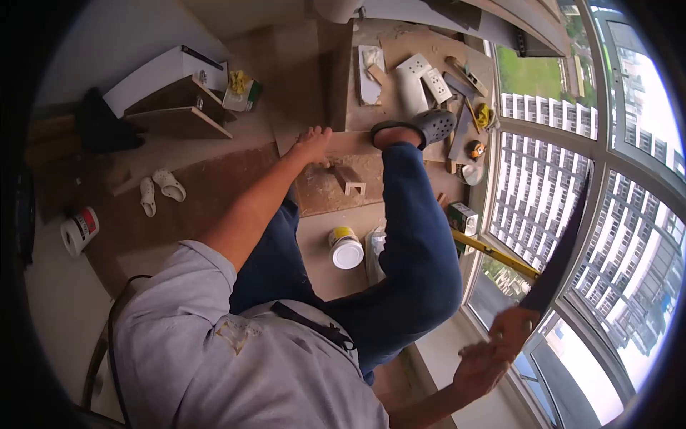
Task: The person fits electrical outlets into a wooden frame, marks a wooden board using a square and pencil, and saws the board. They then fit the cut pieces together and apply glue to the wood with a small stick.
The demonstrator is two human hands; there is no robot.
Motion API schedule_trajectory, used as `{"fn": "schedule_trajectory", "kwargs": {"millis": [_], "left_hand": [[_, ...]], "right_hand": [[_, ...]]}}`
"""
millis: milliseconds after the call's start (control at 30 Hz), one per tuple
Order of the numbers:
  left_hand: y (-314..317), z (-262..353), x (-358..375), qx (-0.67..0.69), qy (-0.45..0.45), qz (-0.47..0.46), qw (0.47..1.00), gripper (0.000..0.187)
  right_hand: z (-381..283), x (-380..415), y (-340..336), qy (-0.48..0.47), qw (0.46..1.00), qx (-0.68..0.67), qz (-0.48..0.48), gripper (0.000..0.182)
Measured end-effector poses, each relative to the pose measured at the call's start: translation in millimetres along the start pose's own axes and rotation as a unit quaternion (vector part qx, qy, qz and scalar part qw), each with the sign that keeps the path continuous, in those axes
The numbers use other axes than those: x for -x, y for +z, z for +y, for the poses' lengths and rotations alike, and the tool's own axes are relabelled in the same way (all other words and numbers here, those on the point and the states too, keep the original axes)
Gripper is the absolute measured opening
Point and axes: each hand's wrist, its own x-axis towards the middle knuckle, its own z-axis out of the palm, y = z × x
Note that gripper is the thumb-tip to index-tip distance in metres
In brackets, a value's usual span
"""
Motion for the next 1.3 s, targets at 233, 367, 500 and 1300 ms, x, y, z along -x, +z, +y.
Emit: {"fn": "schedule_trajectory", "kwargs": {"millis": [233, 367, 500, 1300], "left_hand": [[-8, -30, -17, 0.282, -0.024, 0.058, 0.957, 0.045], [-2, -17, -30, 0.294, -0.085, 0.006, 0.952, 0.048], [11, -16, -30, 0.357, -0.102, 0.045, 0.927, 0.048], [14, -10, -28, 0.322, -0.108, 0.121, 0.933, 0.041]], "right_hand": [[192, -105, 221, 0.052, 0.887, 0.414, -0.199, 0.034], [316, -144, 240, 0.037, 0.865, 0.442, -0.236, 0.028], [358, -146, 240, 0.02, 0.85, 0.463, -0.248, 0.023], [319, -110, 207, 0.12, 0.814, 0.496, -0.277, 0.021]]}}
